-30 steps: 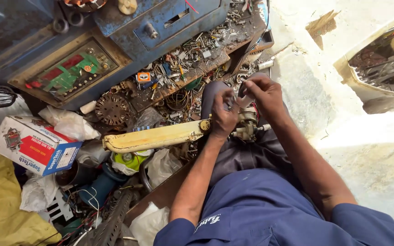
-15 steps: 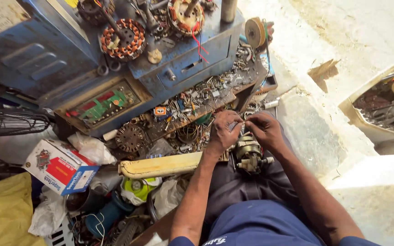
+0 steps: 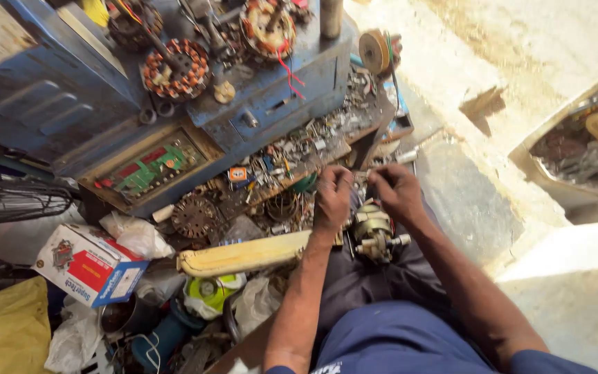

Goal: The person sits on the ground repairing a small electric motor. They connect red and black wires to the motor terminals, twist and seat the connections by hand, pick small parts from the cluttered workbench, and hold the motor up to reposition and check the wiring.

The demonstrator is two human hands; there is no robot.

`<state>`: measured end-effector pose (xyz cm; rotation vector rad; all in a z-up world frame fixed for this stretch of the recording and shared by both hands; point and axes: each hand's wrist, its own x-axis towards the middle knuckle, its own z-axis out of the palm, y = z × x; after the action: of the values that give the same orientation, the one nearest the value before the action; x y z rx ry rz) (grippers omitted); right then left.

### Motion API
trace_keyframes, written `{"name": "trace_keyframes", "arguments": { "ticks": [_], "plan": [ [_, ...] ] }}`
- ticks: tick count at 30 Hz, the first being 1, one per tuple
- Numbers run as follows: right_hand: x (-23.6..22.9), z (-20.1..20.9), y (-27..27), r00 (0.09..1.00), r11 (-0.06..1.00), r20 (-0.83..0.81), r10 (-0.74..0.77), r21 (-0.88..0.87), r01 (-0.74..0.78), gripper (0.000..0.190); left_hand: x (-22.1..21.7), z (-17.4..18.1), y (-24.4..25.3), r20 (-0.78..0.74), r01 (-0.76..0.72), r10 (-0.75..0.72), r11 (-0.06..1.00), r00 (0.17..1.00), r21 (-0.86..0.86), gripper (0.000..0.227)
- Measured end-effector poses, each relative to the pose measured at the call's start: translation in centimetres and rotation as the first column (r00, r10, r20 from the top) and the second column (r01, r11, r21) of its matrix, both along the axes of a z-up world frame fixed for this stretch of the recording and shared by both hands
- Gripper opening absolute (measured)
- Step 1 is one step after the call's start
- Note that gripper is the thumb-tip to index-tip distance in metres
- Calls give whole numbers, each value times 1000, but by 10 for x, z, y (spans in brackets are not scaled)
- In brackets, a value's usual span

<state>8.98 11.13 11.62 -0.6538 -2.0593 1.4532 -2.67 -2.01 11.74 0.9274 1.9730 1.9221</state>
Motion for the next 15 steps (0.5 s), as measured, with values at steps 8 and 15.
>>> {"name": "trace_keyframes", "arguments": {
  "ticks": [8,15],
  "plan": [
    [48,-17,82,965,931,48,-256,-256,260,18,6,-26,-66,-301,78,-447,653,842,-753,70],
    [27,-70,174,922,891,160,-353,-242,384,23,43,-11,-76,-378,-16,-422,650,824,-760,63]
  ]
}}
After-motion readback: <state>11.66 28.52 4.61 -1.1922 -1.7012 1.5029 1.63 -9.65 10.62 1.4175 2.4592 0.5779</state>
